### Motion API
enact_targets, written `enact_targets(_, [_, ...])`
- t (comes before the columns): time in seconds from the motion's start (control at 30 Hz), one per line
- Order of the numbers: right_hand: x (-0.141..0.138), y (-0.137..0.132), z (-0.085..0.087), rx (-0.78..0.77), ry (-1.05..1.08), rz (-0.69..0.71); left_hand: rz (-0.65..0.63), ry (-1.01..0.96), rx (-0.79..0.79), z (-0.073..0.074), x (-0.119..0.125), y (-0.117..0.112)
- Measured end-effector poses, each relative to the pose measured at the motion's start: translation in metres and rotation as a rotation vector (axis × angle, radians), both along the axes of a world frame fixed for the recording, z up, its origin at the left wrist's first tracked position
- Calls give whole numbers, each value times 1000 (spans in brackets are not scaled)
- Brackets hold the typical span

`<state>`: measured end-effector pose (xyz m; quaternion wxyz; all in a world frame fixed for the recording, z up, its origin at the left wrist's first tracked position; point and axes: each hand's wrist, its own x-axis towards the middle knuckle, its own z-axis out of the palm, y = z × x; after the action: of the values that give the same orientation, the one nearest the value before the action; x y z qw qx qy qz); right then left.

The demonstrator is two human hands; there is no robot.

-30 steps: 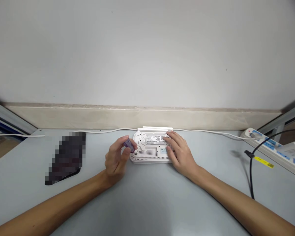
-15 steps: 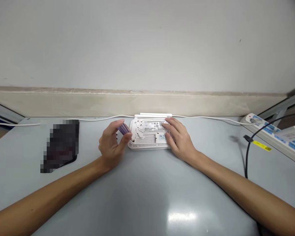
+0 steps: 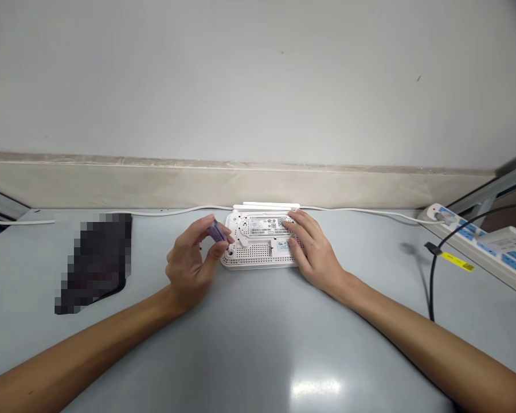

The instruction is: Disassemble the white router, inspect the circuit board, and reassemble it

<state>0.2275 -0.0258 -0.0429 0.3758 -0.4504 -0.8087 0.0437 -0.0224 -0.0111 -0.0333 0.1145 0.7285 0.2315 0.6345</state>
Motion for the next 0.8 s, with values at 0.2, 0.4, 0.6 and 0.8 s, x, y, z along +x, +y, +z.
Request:
enact_targets(0.2, [0, 0, 1, 3, 0, 4, 101, -40, 38, -7, -1, 5])
enact_targets(0.4, [0, 0, 1, 10, 14, 6, -33, -28, -37, 3, 4, -1])
enact_targets(0.6, [0, 1, -1, 6, -5, -3, 20, -34, -48, 5, 5, 0])
enact_targets(0.8, [0, 0, -1, 17, 0, 2, 61, -43, -28, 2, 1, 4])
